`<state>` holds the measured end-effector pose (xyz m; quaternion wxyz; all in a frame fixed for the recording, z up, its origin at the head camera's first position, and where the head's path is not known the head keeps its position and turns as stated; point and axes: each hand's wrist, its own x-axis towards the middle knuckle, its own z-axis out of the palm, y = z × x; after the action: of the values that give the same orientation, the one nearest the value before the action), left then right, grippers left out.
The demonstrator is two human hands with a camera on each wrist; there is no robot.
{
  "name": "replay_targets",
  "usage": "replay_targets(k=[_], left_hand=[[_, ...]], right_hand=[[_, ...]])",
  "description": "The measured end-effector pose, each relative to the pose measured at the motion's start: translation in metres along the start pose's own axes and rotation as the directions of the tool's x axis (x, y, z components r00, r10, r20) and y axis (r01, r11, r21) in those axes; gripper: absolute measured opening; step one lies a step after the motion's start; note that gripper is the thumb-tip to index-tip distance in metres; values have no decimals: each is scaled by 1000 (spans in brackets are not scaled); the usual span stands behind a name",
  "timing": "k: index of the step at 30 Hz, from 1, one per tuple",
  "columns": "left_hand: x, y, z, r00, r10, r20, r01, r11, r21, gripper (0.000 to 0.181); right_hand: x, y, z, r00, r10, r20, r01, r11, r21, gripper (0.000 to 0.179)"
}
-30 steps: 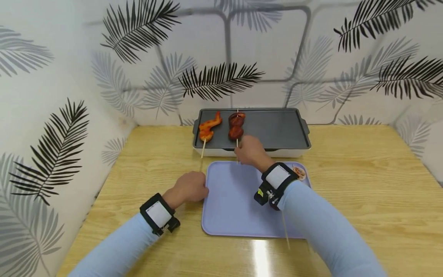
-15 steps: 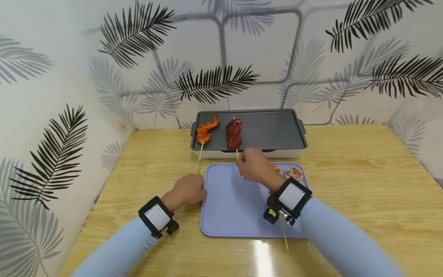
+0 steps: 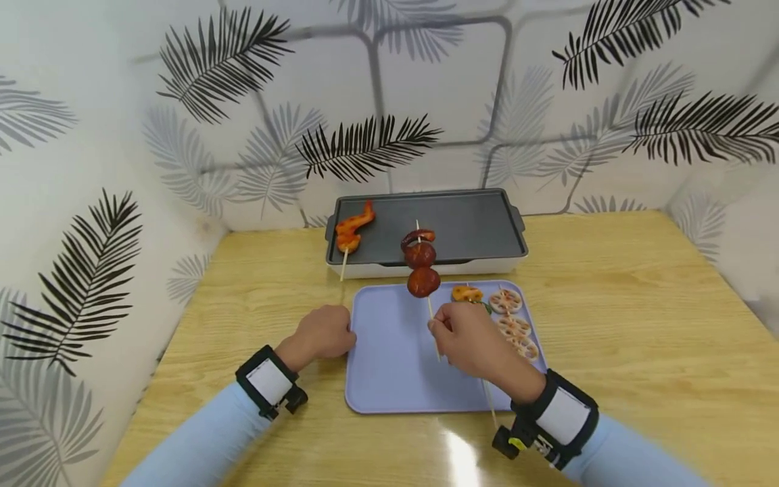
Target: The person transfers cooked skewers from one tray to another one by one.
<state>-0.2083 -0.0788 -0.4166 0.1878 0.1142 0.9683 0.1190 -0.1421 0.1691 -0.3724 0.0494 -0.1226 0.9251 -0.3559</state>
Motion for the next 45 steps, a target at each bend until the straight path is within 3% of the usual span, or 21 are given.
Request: replay_targets(k=[7, 15, 23, 32, 37, 45], left_hand=[[1, 3, -2, 1000, -14, 13, 14, 1000, 20, 8], [0, 6, -2, 999, -22, 34, 21, 999, 24, 8], [-1, 7, -3, 999, -23, 41, 22, 1000, 17, 9], [0, 5, -2, 998, -31, 46, 30, 999, 20, 10], [0, 3, -1, 999, -27, 40, 27, 1000, 16, 11], [1, 3, 0, 999, -20, 45, 19, 1000, 6, 12]], right_hand=[[-37, 3, 22, 1000, 23, -13, -22, 999, 29, 28], [-55, 16, 45, 998, 31, -61, -32, 999, -9, 25], [-56, 26, 57, 994, 46, -95, -50, 998, -41, 27], [-53, 30, 59, 995, 100, -11, -101, 994, -47, 27], [-47, 28, 57, 995, 81, 53, -73, 988, -139, 30], [-40, 22, 55, 991, 67, 116, -27, 949, -314, 26]])
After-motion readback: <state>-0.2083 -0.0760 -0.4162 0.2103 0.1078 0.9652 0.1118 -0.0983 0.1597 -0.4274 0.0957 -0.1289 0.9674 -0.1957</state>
